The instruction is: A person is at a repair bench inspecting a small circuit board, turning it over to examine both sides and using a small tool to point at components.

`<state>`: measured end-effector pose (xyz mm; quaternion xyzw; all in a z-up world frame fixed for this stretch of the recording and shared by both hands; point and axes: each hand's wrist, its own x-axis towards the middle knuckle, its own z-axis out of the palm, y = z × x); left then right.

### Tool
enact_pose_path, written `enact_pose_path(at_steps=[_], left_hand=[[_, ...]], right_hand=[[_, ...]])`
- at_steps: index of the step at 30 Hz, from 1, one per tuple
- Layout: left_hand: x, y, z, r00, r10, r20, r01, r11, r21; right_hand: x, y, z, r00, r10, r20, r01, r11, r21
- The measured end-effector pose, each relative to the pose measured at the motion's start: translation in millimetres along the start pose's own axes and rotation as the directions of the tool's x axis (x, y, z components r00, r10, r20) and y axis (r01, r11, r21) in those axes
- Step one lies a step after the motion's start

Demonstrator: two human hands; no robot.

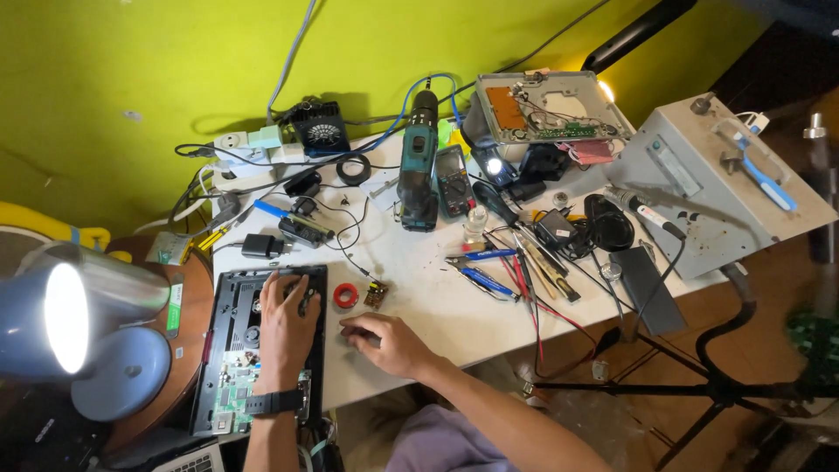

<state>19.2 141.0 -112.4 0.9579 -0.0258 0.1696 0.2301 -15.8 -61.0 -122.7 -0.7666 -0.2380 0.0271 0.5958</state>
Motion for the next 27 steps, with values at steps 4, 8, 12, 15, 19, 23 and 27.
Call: enact_pose_path(at_steps=[4, 8, 12, 15, 19, 23, 27], left_hand=[[7, 12, -10, 0.999, 0.009, 0.045, -0.006, 0.998, -0.059], [5, 19, -15, 0.995, -0.019, 0.097, 0.028, 0.995, -0.096], [4, 17, -10, 0.997, -0.009, 0.083, 0.015, 0.997, -0.077], [-3, 9, -1, 0.995, 0.003, 0.096, 0.001, 0.999, -0.042], [-6, -1, 9, 0.997, -0.047, 0.068, 0.048, 0.999, -0.016], [-3, 4, 2, 0.992, -0.118, 0.041, 0.120, 0.991, -0.056], [-14, 8, 18, 0.998, -0.009, -0.062, 0.002, 0.994, -0.109]], right_hand=[[-1, 0, 1, 1.000, -0.011, -0.018, 0.011, 1.000, 0.001], [-1, 3, 1, 1.000, -0.006, -0.001, 0.006, 1.000, -0.003], [1, 0, -1, 1.000, -0.015, -0.005, 0.015, 1.000, -0.024], [1, -3, -1, 1.000, -0.017, -0.017, 0.016, 0.999, -0.028], [1, -13, -5, 1.000, -0.015, 0.004, 0.016, 0.999, -0.043], [1, -10, -3, 1.000, -0.004, 0.010, 0.004, 1.000, 0.021], [2, -5, -2, 0.999, 0.017, 0.029, -0.016, 1.000, -0.022]])
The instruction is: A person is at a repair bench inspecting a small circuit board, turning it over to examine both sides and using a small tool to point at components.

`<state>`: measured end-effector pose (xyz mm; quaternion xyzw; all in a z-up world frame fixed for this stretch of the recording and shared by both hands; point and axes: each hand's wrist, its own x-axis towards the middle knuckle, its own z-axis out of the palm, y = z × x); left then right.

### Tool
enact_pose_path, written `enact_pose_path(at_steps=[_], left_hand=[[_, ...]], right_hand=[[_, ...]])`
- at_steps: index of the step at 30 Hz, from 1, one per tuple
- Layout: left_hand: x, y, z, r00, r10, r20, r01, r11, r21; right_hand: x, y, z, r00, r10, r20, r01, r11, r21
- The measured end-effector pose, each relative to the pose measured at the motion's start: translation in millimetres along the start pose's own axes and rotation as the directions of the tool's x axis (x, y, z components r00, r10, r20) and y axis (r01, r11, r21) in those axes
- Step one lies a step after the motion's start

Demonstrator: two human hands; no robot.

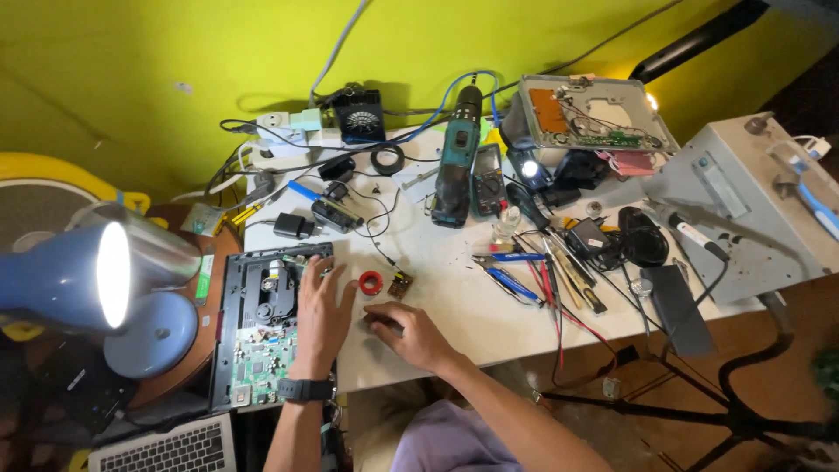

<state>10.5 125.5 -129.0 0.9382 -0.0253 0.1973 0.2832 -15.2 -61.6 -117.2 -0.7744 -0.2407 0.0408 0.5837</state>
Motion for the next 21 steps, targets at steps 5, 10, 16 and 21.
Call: enact_pose_path(at_steps=[5, 10, 16, 21], left_hand=[[-21, 19, 27, 0.997, 0.071, -0.014, -0.073, 0.982, -0.174], [-27, 54, 8, 0.999, 0.029, -0.018, -0.032, 0.969, -0.243], [-26, 58, 34, 0.984, -0.042, -0.175, 0.001, 0.974, -0.226], [-29, 50, 54, 0.990, -0.025, -0.136, 0.019, 0.999, -0.043]], right_hand=[[-3, 31, 6, 0.998, 0.049, 0.045, -0.045, 0.996, -0.080], [-9, 54, 11, 0.995, -0.005, -0.103, -0.015, 0.981, -0.196], [-8, 5, -10, 0.850, -0.161, -0.502, -0.028, 0.938, -0.346], [1, 30, -2, 0.919, -0.040, -0.393, -0.178, 0.846, -0.502]])
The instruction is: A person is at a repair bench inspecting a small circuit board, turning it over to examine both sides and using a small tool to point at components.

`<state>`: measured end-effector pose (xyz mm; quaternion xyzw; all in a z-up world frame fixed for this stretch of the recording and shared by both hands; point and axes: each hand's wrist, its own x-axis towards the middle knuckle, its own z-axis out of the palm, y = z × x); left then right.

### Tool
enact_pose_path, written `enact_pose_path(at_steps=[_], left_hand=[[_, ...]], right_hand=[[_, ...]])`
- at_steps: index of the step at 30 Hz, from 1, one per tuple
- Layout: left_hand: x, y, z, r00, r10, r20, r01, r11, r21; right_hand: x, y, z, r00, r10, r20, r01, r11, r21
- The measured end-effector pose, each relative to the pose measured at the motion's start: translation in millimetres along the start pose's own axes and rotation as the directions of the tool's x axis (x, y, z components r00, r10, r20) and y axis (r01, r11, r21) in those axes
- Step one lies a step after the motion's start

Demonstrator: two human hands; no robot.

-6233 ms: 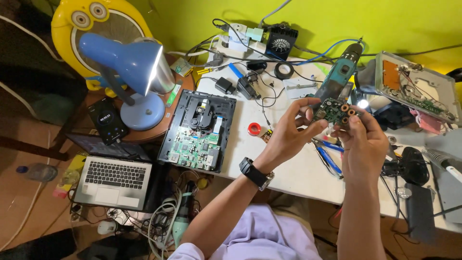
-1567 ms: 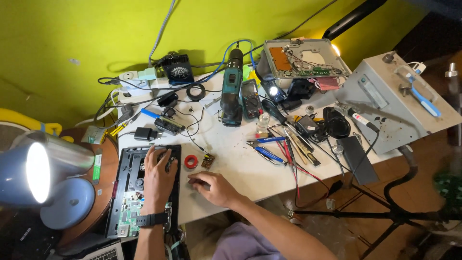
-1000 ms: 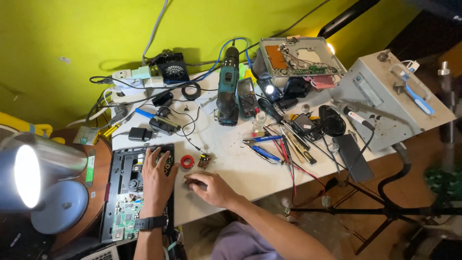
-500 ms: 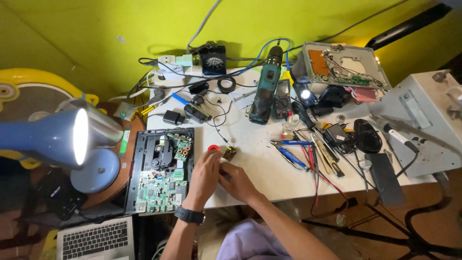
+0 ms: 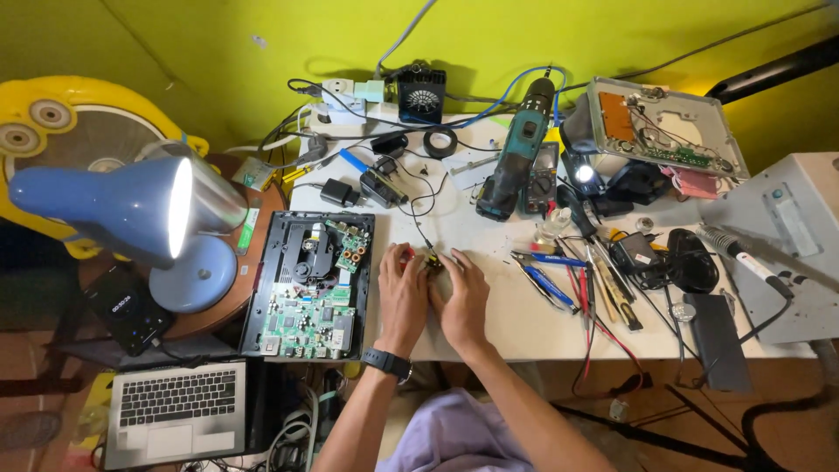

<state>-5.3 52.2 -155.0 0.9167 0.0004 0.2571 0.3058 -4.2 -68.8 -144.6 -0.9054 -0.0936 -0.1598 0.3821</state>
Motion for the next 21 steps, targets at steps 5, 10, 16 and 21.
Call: enact_pose_path(at_steps=[5, 10, 16, 21], left_hand=[[3, -4, -3, 1.000, -0.015, 0.005, 0.015, 0.998, -0.069], [9, 16, -20, 0.994, -0.045, -0.094, 0.043, 0.999, -0.028], [7, 35, 3, 0.984, -0.147, 0.105, 0.180, 0.822, -0.540], [8, 32, 9, 0.925, -0.251, 0.286, 0.379, 0.544, -0.749]], right_hand=[[13, 31, 2, 0.982, -0.101, 0.160, 0.124, 0.982, -0.140], [18, 34, -15, 0.992, -0.045, 0.118, 0.016, 0.972, 0.236], [20, 28, -26, 0.999, -0.038, 0.002, 0.035, 0.944, 0.328], [20, 28, -29, 1.000, 0.006, -0.022, 0.003, 0.904, 0.428]])
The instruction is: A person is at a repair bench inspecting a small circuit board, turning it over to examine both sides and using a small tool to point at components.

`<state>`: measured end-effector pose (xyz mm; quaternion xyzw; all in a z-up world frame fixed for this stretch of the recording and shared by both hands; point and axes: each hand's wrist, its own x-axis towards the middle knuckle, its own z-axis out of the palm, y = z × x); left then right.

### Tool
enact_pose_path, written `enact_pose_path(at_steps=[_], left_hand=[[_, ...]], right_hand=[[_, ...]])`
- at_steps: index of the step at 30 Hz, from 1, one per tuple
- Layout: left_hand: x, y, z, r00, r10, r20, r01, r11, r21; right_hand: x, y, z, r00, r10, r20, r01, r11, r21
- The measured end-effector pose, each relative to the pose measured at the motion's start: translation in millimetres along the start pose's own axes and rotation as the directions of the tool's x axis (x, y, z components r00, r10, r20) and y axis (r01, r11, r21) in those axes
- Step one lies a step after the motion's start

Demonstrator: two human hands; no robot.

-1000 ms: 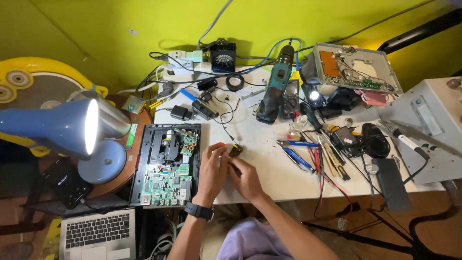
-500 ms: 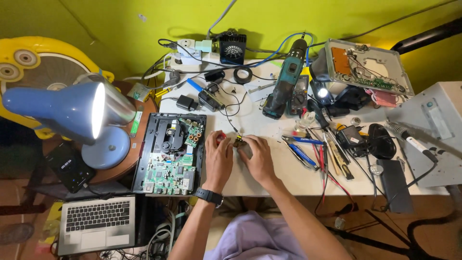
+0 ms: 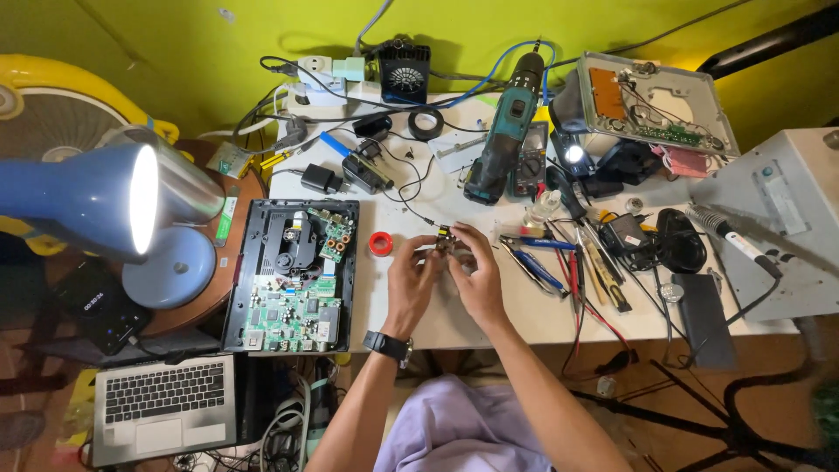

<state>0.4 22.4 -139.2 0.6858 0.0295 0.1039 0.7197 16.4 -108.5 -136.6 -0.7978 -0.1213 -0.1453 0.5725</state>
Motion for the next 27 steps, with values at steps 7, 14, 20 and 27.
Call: enact_pose_path(at_steps=[7, 14, 20, 27], left_hand=[[-1, 14, -8, 0.986, -0.166, 0.003, 0.166, 0.981, -0.104], [-3, 4, -6, 0.992, -0.115, -0.043, 0.110, 0.988, -0.108], [-4, 5, -5, 0.997, -0.027, -0.065, 0.027, 1.000, -0.014], [-8, 19, -5, 0.998, 0.024, -0.051, -0.020, 0.997, 0.081]], right_hand=[[-2, -6, -4, 0.988, 0.129, 0.086, -0.135, 0.988, 0.069], [-3, -7, 1, 0.982, 0.171, 0.075, -0.178, 0.980, 0.092], [-4, -1, 4, 0.980, 0.179, 0.084, -0.182, 0.983, 0.028], [-5, 2, 7, 0.993, 0.106, 0.045, -0.105, 0.994, -0.028]])
